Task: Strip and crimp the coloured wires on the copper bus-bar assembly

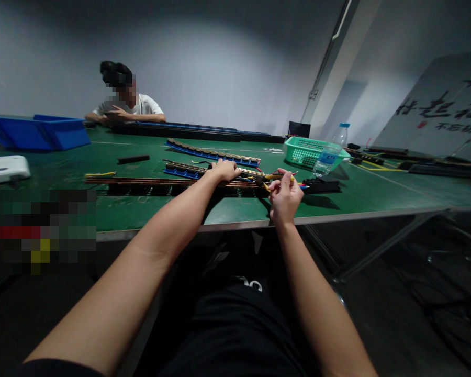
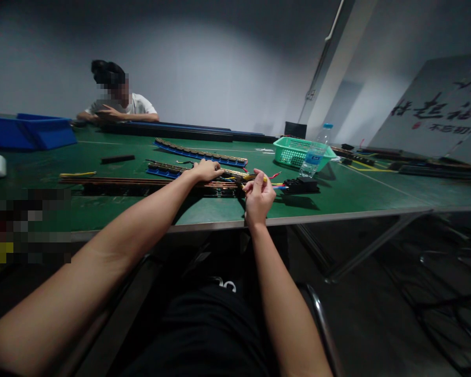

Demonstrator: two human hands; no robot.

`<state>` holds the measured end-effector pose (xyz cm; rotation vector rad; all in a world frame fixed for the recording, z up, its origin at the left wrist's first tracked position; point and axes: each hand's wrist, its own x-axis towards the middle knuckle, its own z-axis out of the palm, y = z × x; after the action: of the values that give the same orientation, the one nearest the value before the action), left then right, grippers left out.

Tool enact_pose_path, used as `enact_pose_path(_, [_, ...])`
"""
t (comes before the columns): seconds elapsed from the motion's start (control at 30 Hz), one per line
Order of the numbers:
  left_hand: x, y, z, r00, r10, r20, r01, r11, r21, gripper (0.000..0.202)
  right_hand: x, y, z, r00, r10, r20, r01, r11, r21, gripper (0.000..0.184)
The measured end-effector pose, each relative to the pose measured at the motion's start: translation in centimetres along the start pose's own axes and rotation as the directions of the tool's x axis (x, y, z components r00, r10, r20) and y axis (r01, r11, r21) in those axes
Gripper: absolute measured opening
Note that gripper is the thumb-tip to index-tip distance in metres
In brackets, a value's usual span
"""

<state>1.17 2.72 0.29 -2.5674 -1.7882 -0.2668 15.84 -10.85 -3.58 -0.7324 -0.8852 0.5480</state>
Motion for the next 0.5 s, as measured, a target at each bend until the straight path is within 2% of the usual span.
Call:
enact_pose_path(0.07, [-0.1,0.0,0.0,1.000,-0.003,0.002,0.003,1.000,-0.002,0.055,0.1,0.1,0.0,0.999,-0.009,0.034,0.010,0.999,-0.032,0.053])
enact_pose_path(0.23, [-0.1,0.0,-0.1,1.000,0.007,0.003,-0.007,1.000,-0.006,0.055,1.1,0.6,0.5,0.979,-0.019,0.203,0.057,0.981,-0.184,0.052])
enact_pose_path(0.37, [0.1,0.0,0.0,1.000,0.005,0.007,-0.005,1.000,0.006,0.057,1.0,0.7,0.7,0.952,-0.122,0.280,0.212,0.923,-0.321,0.040])
enact_pose_path(0.43, [0.3,0.0,0.1,1.000,0.004,0.007,-0.004,1.000,0.009,0.058,0.5,0.6,0.5,0.893,-0.167,0.417,0.348,0.844,-0.407,0.029])
enact_pose_path(0.5, [0.4,0.0,0.1,1.000,0.003,0.006,-0.003,1.000,0.011,0.058,0.0,0.5,0.4,0.788,-0.158,0.595,0.486,0.753,-0.443,0.021])
